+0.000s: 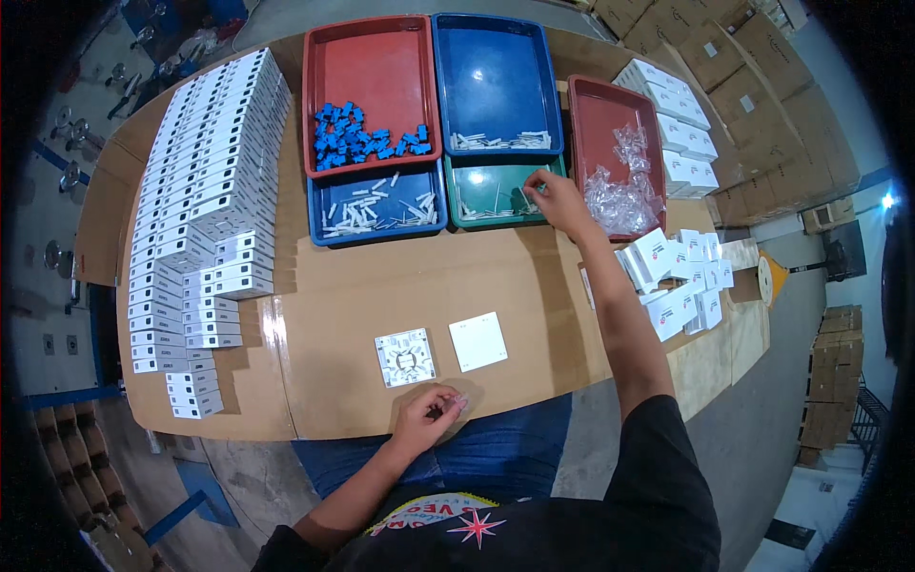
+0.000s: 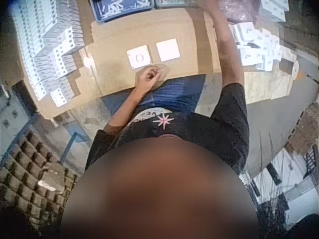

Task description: Inspecting and unpacking small electronic modules from white retail boxes on a workbench.

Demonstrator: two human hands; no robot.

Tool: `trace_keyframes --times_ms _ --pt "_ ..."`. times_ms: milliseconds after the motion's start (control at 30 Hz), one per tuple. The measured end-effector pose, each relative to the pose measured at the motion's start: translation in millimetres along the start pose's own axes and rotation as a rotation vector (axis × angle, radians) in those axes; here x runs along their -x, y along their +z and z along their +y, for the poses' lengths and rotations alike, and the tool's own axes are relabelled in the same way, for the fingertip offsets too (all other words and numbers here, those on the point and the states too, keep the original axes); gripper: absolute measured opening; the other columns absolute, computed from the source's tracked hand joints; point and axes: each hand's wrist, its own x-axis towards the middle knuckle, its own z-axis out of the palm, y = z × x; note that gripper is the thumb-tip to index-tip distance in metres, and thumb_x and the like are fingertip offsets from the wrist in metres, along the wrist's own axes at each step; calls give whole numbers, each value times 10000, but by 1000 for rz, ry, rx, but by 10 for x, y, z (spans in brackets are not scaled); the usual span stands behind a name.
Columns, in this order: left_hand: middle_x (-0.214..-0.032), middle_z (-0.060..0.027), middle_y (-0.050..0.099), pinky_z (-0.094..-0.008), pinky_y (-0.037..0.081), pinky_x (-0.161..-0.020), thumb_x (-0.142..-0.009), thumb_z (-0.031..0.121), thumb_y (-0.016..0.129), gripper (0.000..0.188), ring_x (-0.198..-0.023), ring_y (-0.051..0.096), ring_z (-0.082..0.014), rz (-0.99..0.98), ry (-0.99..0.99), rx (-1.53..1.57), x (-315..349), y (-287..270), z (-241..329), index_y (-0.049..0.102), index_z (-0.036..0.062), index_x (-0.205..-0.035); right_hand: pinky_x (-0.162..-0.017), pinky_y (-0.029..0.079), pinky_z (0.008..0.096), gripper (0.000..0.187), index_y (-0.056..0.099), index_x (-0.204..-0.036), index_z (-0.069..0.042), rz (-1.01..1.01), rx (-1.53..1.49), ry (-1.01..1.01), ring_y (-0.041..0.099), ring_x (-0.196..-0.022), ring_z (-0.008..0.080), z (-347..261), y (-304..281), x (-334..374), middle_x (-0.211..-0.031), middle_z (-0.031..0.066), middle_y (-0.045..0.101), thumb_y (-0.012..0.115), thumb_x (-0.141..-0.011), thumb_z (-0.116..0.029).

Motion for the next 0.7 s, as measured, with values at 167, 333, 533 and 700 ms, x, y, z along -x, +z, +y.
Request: trace_keyframes --times_ms 167,333,533,700 --pt "-782 16 622 -200 431 -596 -908 36 787 122 -680 536 -29 74 -31 153 12 37 -41 699 15 -990 -676 516 287 170 703 -1089 -8 108 -341 68 633 -717 134 7 76 229 -899 63 740 693 -979 -136" --pt "-852 18 525 -207 412 -660 -896 -49 755 166 -754 502 -45 97 16 150 -97 -34 58 646 13 -1005 -647 465 204 188 727 -1152 -28 0 -630 205 551 -708 29 -626 77 785 -892 -14 698 667 -1004 -127" --pt "-977 6 545 -199 396 -684 -888 -18 780 188 -793 493 -41 178 -1 363 -125 -4 109 665 23 -1031 -652 451 198 189 733 -1159 -13 -95 -702 87 541 -703 25 -1254 364 1558 -927 -20 717 667 -997 -83" --pt "-979 2 565 -209 414 -691 -859 -14 800 215 -787 517 -63 209 135 235 -101 -52 172 683 30 -1034 -690 482 220 133 744 -1084 -13 -269 -655 210 633 -811 63 -1593 548 2045 -985 21 762 695 -962 -37"
